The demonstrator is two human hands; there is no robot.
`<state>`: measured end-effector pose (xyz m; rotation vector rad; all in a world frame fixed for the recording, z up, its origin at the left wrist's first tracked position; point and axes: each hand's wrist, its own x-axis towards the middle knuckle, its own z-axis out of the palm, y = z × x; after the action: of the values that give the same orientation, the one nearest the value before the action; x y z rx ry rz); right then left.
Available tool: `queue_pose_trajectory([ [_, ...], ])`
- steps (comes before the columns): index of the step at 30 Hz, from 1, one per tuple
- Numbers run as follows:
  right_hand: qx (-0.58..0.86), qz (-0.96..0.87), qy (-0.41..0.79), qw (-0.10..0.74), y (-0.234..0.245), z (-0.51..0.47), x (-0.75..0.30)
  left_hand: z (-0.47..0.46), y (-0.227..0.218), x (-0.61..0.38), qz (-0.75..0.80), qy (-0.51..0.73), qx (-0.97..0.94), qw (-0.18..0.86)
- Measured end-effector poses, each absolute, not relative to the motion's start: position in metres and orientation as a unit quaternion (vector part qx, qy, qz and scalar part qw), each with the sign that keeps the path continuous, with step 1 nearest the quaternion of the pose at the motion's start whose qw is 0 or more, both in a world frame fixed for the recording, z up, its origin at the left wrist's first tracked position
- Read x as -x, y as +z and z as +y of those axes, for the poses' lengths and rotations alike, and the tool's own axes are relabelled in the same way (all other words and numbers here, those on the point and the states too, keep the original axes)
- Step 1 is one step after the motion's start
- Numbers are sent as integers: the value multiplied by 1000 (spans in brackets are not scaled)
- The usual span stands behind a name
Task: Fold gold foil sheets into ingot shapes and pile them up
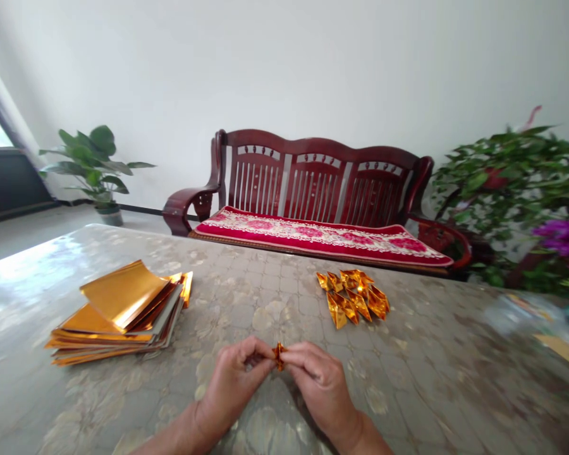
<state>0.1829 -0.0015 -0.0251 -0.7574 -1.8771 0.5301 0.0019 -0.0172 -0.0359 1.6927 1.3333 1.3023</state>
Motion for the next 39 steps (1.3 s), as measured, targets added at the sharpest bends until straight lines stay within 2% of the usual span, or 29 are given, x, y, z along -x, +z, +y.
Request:
queue_pose_trajectory([
  [29, 293, -815, 104, 489, -20, 0, -186, -19, -28, 0, 481, 502, -670, 259],
  [39, 297, -805, 171, 485, -24, 0, -182, -18, -32, -5, 501, 512, -632, 295],
])
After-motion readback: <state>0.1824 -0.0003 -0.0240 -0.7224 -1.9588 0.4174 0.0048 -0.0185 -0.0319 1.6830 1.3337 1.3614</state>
